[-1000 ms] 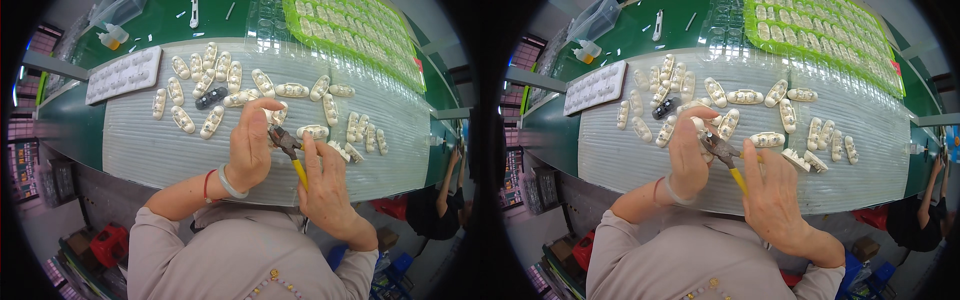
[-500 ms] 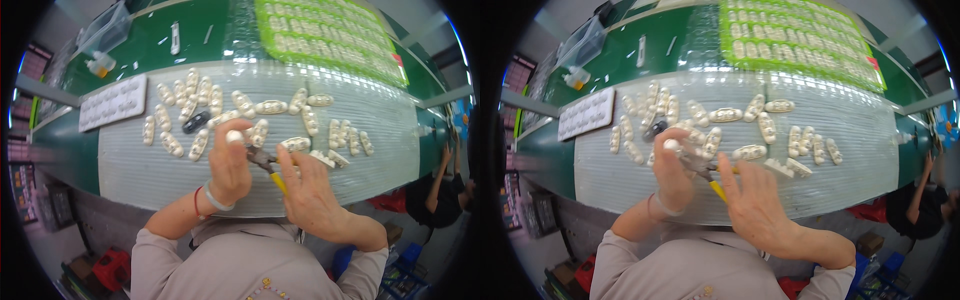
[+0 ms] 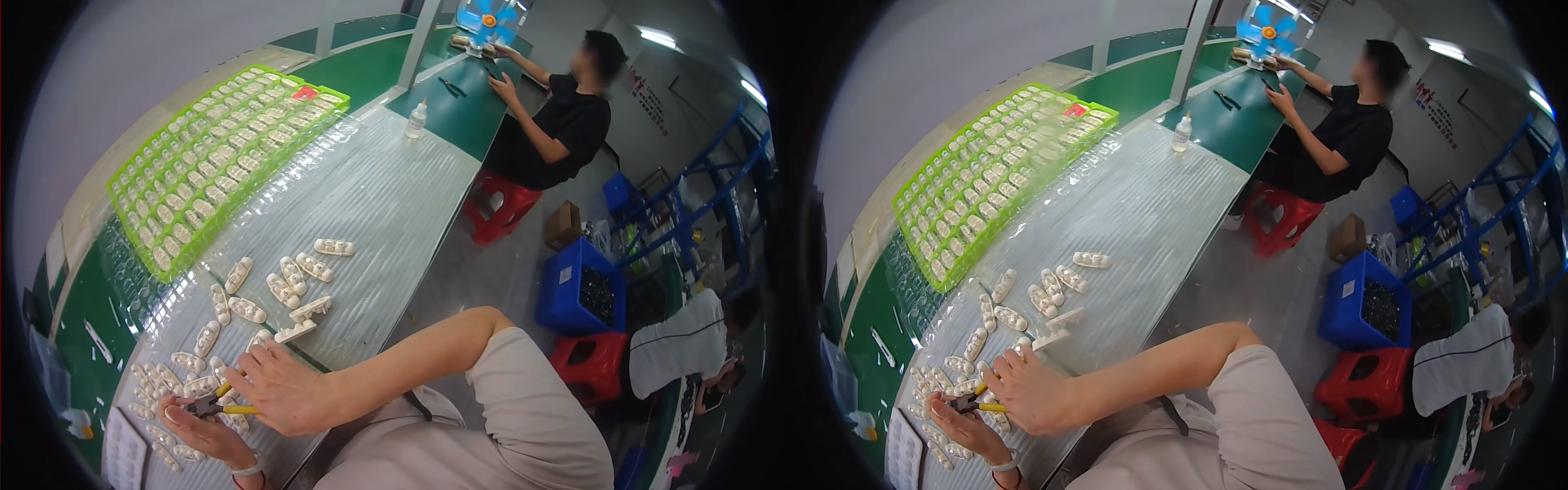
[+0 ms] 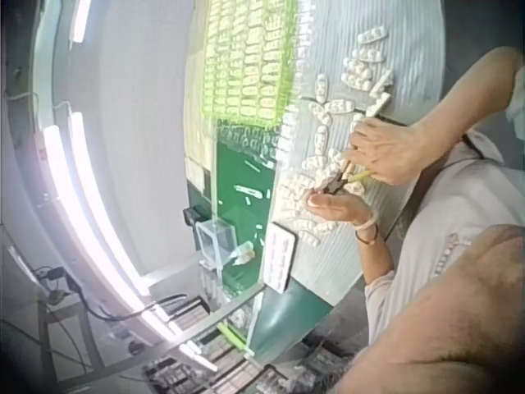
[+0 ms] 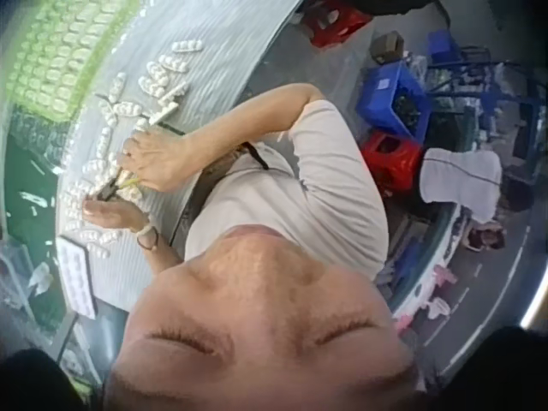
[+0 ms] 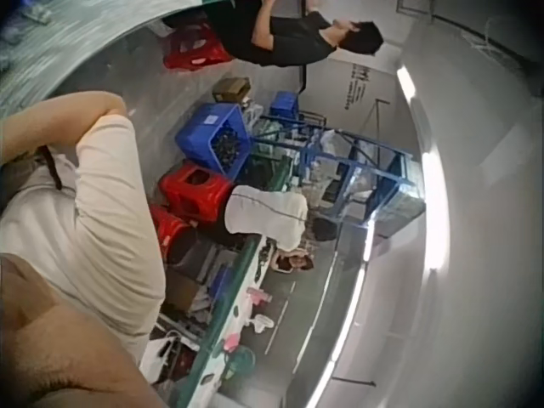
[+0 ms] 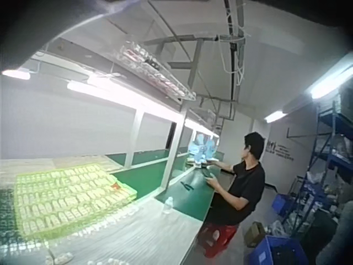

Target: The person uses yellow-handled pliers to manipulate small white plastic components on a green workbench. They repeatedly pick up individual units, use the pliers to adjust or trim parts, and place them back on the table. A small blue fan is briefly handled and placed on the table before the person resumes the repetitive assembly task.

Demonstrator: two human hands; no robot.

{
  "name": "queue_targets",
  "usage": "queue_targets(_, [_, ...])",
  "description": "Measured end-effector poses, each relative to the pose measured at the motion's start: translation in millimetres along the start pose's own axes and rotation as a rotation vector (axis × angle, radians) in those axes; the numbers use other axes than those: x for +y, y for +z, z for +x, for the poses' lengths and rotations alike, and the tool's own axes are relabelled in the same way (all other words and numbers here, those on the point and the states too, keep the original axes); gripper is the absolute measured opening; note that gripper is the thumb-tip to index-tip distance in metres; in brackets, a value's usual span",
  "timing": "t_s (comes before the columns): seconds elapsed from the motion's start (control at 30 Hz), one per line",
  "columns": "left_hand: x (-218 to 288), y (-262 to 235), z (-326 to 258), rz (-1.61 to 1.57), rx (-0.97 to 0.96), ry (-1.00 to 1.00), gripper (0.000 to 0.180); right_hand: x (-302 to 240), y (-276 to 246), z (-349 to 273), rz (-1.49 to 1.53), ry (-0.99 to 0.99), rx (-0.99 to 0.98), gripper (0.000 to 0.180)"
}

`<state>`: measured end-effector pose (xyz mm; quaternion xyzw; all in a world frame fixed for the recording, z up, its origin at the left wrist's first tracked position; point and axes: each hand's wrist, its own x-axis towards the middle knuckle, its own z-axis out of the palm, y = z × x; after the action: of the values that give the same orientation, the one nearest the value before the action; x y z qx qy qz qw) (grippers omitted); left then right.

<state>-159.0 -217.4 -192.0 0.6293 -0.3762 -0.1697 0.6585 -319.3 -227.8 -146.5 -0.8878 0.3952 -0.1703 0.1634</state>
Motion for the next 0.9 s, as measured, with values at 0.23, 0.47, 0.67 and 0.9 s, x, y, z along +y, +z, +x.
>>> queue_targets(0.23, [0.5,-1.6,7.8,0.037,0.048,0.083,0.041,-5.4,6.2,5.0,-0.074,-0.008,0.097,0.053])
queue_targets(0.47, [8.5,-2.2,8.2,-0.092,0.035,-0.09,0.046,-2.9,11.1,10.1,-0.032,-0.029,0.024,0.038])
queue_targets(0.67, [11.9,2.6,5.0,-0.066,0.023,-0.059,0.044,3.9,5.7,12.2,0.114,-0.016,-0.088,0.042])
queue_targets(0.9, [16.5,-0.2,3.3,-0.035,-0.08,-0.098,0.041,5.7,-12.4,15.4,0.196,0.057,-0.324,0.046])
